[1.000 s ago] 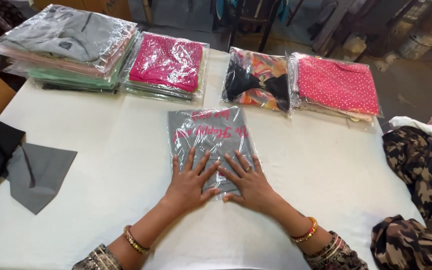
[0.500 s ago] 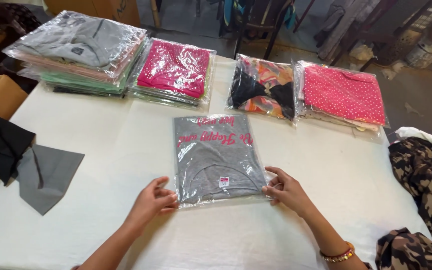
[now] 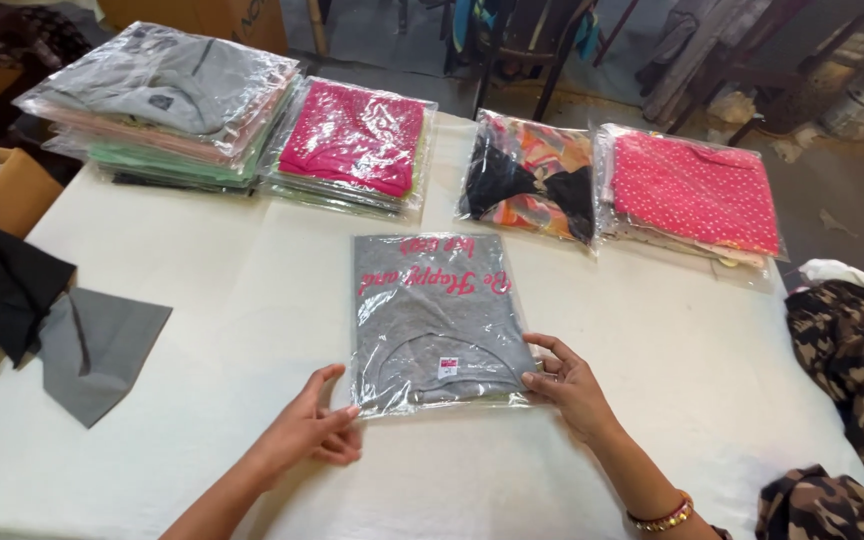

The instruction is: The person folds a light green t-shirt on a white table, smoothing it out and folding the sides and bottom up. They then place the folded t-shirt into a clear plastic bag and seal it.

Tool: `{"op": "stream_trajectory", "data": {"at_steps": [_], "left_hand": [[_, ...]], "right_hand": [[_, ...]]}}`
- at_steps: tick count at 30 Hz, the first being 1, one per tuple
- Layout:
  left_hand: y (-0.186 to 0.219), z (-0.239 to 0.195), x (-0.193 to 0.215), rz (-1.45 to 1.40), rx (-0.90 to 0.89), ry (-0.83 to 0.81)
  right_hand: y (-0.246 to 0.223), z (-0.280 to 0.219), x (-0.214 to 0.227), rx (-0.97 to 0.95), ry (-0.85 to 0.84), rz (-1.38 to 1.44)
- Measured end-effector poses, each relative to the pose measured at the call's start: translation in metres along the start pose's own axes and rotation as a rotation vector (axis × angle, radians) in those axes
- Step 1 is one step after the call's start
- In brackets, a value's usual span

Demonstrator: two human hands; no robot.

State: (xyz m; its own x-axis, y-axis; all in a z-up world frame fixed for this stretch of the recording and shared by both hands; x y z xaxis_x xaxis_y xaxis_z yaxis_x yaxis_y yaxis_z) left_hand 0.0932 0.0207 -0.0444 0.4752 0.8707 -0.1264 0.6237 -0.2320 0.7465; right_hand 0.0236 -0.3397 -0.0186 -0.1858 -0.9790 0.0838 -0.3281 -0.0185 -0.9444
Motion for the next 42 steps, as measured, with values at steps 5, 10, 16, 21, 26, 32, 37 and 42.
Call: {"op": "stream_trajectory", "data": {"at_steps": [5, 10, 16, 21, 26, 32, 37, 42], "left_hand": [[-0.007, 0.009, -0.013, -0.453, -0.170, 0.049], [0.005, 0.017, -0.021, -0.547, -0.258, 0.065], [0.015, 0.028, -0.012, -0.282, -0.388, 0.100], [0.036, 0.014, 0.000, -0.174, -0.486, 0.049], [0.068, 0.010, 0.029, -0.163, -0.566, -0.057], [0.191, -0.018, 0.083, 0.152, -0.808, 0.044], [0.336, -0.030, 0.172, 0.512, -1.012, 0.395], [0.425, -0.023, 0.297, 0.009, -1.429, 0.588]], "right_hand": [[0.000, -0.004, 0.010, 0.017, -0.058, 0.038], [0.011, -0.001, 0.001, -0.083, -0.183, 0.071], [0.066, 0.039, 0.020, 0.123, -0.272, 0.136], [0.007, 0.007, -0.013, 0.086, -0.107, -0.067], [-0.037, 0.002, -0.032, 0.194, -0.060, -0.185], [-0.151, 0.024, -0.077, 0.466, 0.111, -0.468], [-0.259, 0.091, -0.158, 0.960, 0.200, -0.513], [-0.311, 0.213, -0.272, 1.141, 0.144, -0.218]]}}
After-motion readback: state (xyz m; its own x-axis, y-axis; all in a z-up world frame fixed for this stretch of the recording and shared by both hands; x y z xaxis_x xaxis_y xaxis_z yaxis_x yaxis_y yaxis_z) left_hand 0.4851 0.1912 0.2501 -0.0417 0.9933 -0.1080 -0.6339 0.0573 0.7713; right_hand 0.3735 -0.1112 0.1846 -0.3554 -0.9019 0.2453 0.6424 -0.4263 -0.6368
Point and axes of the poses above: each hand's wrist, its own z-axis towards the middle knuckle, its own x-axis out of the back of the hand, y = z × x, the point moved 7 cm from there along z, towards the middle knuckle, and after that the axes turned 8 degrees about -z, right-handed, at the moved point
